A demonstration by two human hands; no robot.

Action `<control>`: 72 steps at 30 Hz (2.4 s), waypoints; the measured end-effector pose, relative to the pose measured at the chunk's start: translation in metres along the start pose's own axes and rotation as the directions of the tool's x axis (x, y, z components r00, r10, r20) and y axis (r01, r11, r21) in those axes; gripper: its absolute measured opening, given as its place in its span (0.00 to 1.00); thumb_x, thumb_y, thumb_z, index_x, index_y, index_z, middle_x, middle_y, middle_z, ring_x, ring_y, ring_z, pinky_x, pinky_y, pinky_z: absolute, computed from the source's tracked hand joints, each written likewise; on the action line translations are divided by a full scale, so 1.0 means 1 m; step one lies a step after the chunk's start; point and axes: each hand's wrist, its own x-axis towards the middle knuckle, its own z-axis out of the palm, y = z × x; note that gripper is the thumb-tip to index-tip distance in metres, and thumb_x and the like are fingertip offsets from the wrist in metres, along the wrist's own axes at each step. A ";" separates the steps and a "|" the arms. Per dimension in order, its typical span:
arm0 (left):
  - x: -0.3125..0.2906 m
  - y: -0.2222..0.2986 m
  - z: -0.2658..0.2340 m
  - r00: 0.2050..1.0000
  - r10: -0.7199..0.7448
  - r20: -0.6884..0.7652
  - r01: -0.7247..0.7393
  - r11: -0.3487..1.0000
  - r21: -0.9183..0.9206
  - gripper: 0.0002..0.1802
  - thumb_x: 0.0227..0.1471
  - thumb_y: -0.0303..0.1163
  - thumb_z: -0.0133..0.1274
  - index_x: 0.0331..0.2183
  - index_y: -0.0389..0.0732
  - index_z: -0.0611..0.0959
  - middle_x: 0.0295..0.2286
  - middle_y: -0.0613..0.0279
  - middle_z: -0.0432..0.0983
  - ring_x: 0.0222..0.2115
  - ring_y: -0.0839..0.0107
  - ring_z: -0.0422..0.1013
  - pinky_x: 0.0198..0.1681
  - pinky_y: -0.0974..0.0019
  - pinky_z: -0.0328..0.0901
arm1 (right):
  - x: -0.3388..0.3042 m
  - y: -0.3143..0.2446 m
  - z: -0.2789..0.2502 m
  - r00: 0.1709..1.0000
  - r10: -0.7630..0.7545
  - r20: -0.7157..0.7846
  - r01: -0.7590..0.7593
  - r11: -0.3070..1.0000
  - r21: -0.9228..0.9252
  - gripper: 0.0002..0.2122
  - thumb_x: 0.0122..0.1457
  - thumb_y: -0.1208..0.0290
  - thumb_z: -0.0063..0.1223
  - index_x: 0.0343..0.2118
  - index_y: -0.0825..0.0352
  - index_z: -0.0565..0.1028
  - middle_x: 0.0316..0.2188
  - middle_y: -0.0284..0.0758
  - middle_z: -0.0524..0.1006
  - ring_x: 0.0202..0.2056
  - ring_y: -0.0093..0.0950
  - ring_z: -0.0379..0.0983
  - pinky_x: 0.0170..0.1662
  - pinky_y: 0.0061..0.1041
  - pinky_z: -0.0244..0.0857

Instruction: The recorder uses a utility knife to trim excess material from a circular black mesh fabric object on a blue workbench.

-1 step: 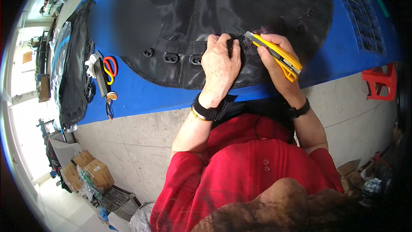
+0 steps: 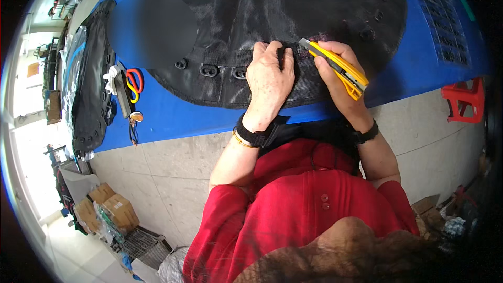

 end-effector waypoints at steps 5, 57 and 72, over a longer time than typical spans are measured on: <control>0.000 0.000 -0.001 1.000 -0.002 0.007 0.002 1.000 0.002 0.12 0.56 0.35 0.60 0.36 0.36 0.82 0.32 0.46 0.75 0.33 0.46 0.75 0.37 0.52 0.69 | -0.001 0.001 -0.001 1.000 -0.028 0.010 0.028 0.999 -0.031 0.10 0.62 0.78 0.57 0.46 0.69 0.76 0.42 0.35 0.79 0.42 0.23 0.76 0.48 0.22 0.69; -0.086 0.106 -0.137 0.367 0.901 -0.233 -0.871 0.244 -0.426 0.30 0.43 0.38 0.54 0.49 0.34 0.83 0.34 0.54 0.79 0.19 0.78 0.68 0.18 0.73 0.63 | -0.012 0.016 -0.011 0.990 0.141 -0.026 -0.131 0.963 0.235 0.13 0.64 0.70 0.59 0.49 0.66 0.74 0.42 0.29 0.77 0.42 0.15 0.72 0.47 0.17 0.67; -0.057 -0.006 -0.074 0.999 -0.028 -0.043 0.010 0.925 -0.380 0.07 0.63 0.25 0.53 0.42 0.36 0.81 0.33 0.66 0.78 0.26 0.82 0.72 0.29 0.77 0.66 | -0.014 0.011 -0.016 0.996 0.084 0.007 -0.083 0.959 0.272 0.10 0.64 0.73 0.56 0.47 0.67 0.74 0.43 0.29 0.76 0.44 0.16 0.71 0.48 0.17 0.66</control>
